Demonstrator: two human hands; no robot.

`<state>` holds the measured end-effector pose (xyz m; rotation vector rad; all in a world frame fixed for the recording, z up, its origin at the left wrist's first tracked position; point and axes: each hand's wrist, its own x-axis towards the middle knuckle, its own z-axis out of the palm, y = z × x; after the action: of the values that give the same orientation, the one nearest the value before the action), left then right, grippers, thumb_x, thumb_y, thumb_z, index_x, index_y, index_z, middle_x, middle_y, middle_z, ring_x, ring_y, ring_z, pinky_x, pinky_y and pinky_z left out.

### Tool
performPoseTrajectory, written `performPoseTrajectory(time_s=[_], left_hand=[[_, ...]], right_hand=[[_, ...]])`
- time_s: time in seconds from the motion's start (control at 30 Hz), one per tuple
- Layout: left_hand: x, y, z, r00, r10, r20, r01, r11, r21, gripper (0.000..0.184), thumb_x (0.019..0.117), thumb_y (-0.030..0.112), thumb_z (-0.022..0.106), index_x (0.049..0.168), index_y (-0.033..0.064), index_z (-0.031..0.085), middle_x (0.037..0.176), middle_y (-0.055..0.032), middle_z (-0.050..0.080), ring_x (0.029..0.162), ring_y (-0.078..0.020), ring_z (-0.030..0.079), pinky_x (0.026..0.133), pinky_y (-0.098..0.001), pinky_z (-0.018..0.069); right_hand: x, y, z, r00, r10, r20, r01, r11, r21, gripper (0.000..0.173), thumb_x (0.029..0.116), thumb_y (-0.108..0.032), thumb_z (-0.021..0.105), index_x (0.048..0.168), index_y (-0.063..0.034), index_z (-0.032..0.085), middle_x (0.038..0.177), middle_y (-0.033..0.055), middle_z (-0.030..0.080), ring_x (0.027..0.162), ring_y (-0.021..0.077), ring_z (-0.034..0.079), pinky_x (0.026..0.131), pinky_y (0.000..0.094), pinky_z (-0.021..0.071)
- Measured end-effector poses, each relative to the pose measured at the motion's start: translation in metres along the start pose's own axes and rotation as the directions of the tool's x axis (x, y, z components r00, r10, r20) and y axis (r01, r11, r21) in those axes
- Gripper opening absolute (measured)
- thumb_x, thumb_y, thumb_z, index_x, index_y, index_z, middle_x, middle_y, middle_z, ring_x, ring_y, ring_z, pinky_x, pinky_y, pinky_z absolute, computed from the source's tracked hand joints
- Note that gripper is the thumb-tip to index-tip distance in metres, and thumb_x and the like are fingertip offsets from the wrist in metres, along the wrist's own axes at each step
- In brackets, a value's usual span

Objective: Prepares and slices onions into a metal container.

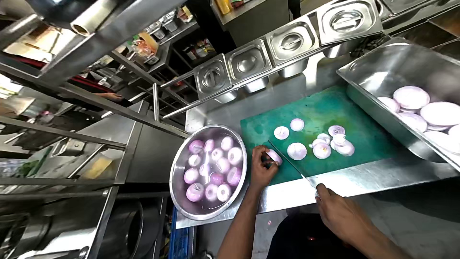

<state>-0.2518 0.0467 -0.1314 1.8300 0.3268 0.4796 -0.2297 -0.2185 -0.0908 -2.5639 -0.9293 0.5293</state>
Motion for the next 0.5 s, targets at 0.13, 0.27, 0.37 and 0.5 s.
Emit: performPoseTrajectory(time_s=[0.13,0.27,0.37,0.5], left_hand=[[0.000,-0.002,0.000,1.000,0.028,0.003,-0.028,0.999,0.037,0.051,0.0737,0.018,0.079,0.119,0.0159,0.057,0.126,-0.0063,0.053,0.090,-0.0140,0.064,0.066,-0.0302,0.0600],[0.001,-0.001,0.000,0.998,0.054,0.013,-0.055,0.998,0.035,0.047,0.0732,0.019,0.079,0.115,0.0179,0.057,0.121,-0.0049,0.053,0.085,-0.0124,0.063,0.064,-0.0291,0.0588],[0.000,-0.001,-0.001,0.998,0.062,0.022,-0.063,0.997,0.043,0.048,0.0743,0.020,0.079,0.117,0.0201,0.057,0.122,-0.0045,0.053,0.090,-0.0129,0.063,0.065,-0.0292,0.0595],[0.000,-0.002,0.001,0.997,0.075,0.006,-0.076,0.997,0.022,0.048,0.0726,0.018,0.079,0.116,0.0189,0.058,0.123,-0.0052,0.052,0.093,-0.0140,0.063,0.066,-0.0299,0.0602]], right_hand=[[-0.001,-0.010,-0.006,0.997,-0.037,-0.073,0.031,0.997,-0.077,0.022,0.0996,-0.022,0.053,0.111,-0.0053,0.062,0.083,0.0153,0.068,0.062,0.0355,0.070,0.050,0.0498,0.0557],[-0.002,-0.012,-0.005,0.996,-0.051,-0.080,0.041,0.992,-0.115,0.022,0.0993,-0.022,0.053,0.112,-0.0052,0.062,0.084,0.0151,0.069,0.062,0.0349,0.070,0.050,0.0488,0.0558],[-0.003,-0.012,-0.004,0.991,-0.069,-0.117,0.054,0.991,-0.125,0.020,0.0979,-0.020,0.055,0.109,-0.0048,0.063,0.081,0.0146,0.068,0.059,0.0339,0.069,0.048,0.0481,0.0555],[0.001,-0.017,-0.012,1.000,-0.028,-0.006,0.027,0.993,-0.111,0.022,0.1006,-0.021,0.052,0.112,-0.0048,0.061,0.083,0.0154,0.068,0.064,0.0355,0.070,0.052,0.0484,0.0564]])
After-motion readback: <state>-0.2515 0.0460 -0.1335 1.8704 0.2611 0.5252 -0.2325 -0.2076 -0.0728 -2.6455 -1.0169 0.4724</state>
